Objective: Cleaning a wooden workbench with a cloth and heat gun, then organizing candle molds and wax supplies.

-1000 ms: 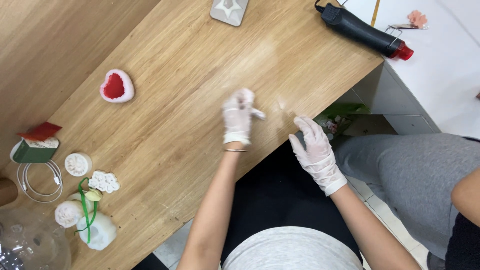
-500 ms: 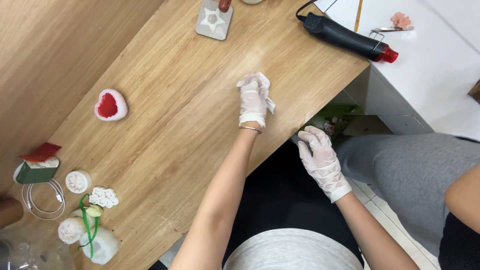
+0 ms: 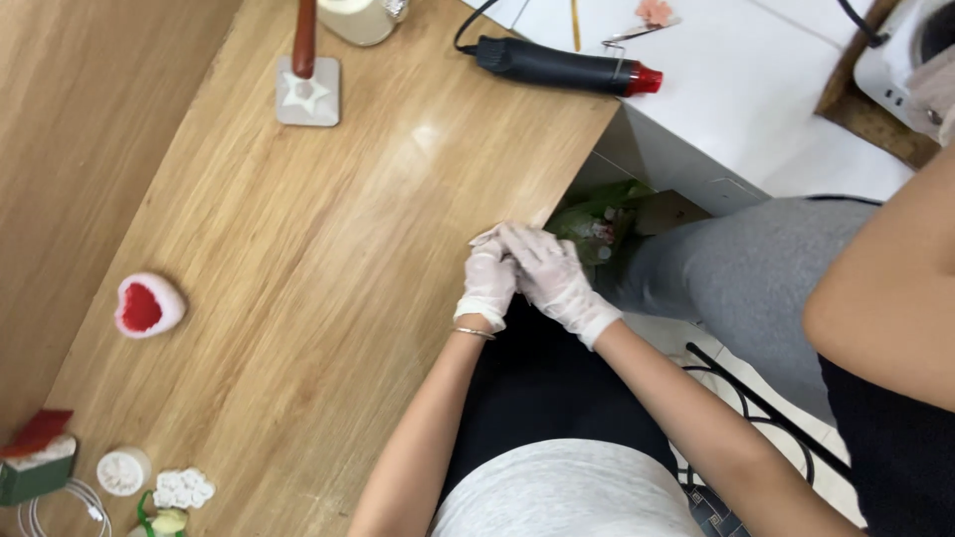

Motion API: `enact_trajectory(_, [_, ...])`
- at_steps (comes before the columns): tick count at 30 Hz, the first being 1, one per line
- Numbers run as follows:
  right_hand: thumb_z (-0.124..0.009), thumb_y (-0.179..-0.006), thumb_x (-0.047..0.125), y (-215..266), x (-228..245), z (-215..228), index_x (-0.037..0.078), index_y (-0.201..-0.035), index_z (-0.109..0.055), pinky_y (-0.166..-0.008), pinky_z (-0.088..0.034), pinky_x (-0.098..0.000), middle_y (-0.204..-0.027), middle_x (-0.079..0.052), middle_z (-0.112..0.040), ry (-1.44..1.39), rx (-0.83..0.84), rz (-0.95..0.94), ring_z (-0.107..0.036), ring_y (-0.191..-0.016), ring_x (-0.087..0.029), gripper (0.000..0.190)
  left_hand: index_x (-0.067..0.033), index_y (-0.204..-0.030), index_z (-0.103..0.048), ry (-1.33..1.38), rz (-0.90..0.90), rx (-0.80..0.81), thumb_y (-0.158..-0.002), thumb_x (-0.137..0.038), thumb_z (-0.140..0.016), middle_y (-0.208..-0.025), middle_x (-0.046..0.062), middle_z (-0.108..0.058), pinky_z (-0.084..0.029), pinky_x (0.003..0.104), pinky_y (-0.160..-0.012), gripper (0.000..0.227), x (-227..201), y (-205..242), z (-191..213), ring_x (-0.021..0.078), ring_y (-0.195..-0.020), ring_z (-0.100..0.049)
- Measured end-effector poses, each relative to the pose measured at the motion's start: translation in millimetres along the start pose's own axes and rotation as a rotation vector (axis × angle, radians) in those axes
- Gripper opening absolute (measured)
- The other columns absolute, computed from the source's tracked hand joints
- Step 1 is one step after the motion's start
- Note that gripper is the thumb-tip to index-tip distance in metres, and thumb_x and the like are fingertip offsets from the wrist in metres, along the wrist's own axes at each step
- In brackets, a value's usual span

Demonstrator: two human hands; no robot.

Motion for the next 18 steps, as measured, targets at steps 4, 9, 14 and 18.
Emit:
enact_trajectory(4, [-0.075,-0.078,0.011,-7,-5,-32,0.011,-0.141,-0.058,-0.095,-0.053,-0.0415,-0.128,-0.009,-0.065,-0.197,-0.108,0.124,-0.063,-0.111,-0.030,0.066,0.0006,-0.103,-0.076,0.155,0.305,0.071,-0.088,-0.001,-0.064,-0.104,0.013,-0.074,-0.057,0.033,-0.079,0.019,3,11,27,0.0221,-0.090,-0.070])
enact_trajectory(9, [-0.078,-0.076,0.014,16,-17,-37,0.008,-0.136,-0.060,-0.086,-0.054,-0.0370,-0.110,-0.011,-0.064,-0.386,-0.076,0.243,-0.063,-0.098,-0.032,0.063,0.0074,-0.113,-0.071,0.632,0.586,0.167,-0.096,-0.007,-0.066,-0.110,0.012,-0.073,-0.058,0.030,-0.088,0.023,-27,52,58,0.0176,-0.099,-0.070])
enact_trajectory(14, [-0.065,-0.094,0.008,72,-115,-41,0.008,-0.104,-0.070,-0.083,-0.058,-0.0334,-0.104,-0.007,-0.065,-0.536,0.069,-0.295,-0.066,-0.096,-0.023,0.011,0.0083,-0.119,-0.067,0.608,0.725,-0.149,-0.096,-0.013,-0.060,-0.118,0.020,-0.074,-0.058,0.040,-0.100,0.031,-31,100,129,0.0287,-0.109,-0.073])
enact_trajectory(18, [-0.068,-0.093,0.015,111,-216,-41,0.006,-0.102,-0.070,-0.080,-0.061,-0.0348,-0.110,-0.005,-0.065,-0.522,0.019,-0.999,-0.070,-0.085,-0.025,0.013,0.0078,-0.119,-0.068,0.534,0.805,-0.333,-0.097,-0.013,-0.061,-0.117,0.021,-0.073,-0.057,0.041,-0.100,0.031,15,147,163,0.0300,-0.108,-0.072])
Point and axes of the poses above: each hand's wrist, its own y-axis away from the middle knuckle, its own z-axis out of the back of the hand, x = y × z, the point moved 7 cm from there along -y, towards the middle knuckle
